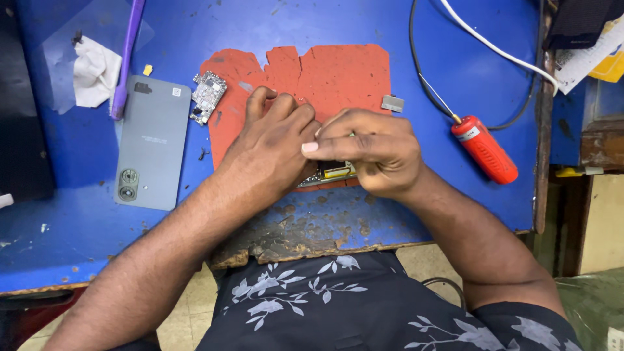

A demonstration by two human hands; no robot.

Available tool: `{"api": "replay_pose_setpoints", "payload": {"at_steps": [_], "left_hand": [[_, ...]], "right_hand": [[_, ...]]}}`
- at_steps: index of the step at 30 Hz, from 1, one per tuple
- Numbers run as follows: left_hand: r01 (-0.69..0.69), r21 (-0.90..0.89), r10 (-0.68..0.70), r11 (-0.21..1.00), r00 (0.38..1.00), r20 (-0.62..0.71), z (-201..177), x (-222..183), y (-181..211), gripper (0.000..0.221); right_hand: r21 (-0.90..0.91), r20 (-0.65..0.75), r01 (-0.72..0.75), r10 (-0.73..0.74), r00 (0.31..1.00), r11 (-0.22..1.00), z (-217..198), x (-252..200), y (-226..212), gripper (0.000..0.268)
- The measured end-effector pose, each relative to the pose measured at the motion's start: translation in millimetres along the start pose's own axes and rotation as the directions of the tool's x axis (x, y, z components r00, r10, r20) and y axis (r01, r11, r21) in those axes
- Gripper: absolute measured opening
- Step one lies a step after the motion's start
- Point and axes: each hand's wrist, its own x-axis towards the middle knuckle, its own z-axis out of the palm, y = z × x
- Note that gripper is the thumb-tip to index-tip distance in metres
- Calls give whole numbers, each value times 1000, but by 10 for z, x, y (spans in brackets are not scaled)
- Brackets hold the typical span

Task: The person disassembles a smartphone by removing the back cover and unscrewing internal components. They use a prying tool to separate the back cover, then use a screwdriver to remove screws from the back cover and internal metal plates. The person continues to remove screws from the motherboard area.

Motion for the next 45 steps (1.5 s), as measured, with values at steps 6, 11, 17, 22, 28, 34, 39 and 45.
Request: {"api": "replay_pose_setpoints", "payload": {"at_steps": [6, 11, 17, 22, 28, 34, 39, 45], "left_hand": [[-12, 94, 16, 995, 999, -48, 12, -11, 10, 20], [-28, 177, 42, 984, 996, -73, 56, -25, 17, 11], [-20, 236, 54, 971, 988, -142, 59, -6, -101, 17], [100, 308, -47, 946, 983, -176, 90, -46, -309, 14], [100, 113, -74, 989, 974, -213, 70, -96, -333, 15], [103, -25, -106, 994, 962, -251, -49, -134, -322, 15], [105, -69, -117, 992, 973, -200, -66, -114, -301, 16], [78, -231, -97, 970, 993, -71, -103, -84, -239, 12]], "right_hand": [[-142, -82, 29, -41, 996, 989, -9, -28, 13, 59], [-236, -304, -30, -45, 952, 971, -105, -55, -55, 41], [-200, -235, -48, 0, 972, 979, -126, -67, -90, 33], [-158, -55, -18, 9, 998, 987, -55, -94, -59, 35], [-136, -14, 3, -5, 1000, 991, -38, -91, -32, 37], [-143, 19, 23, -21, 1000, 989, -21, -92, -28, 36], [-137, 4, 20, -19, 1000, 990, 1, -67, -44, 35], [-160, 28, 115, -112, 993, 980, 17, 42, -64, 36]]}}
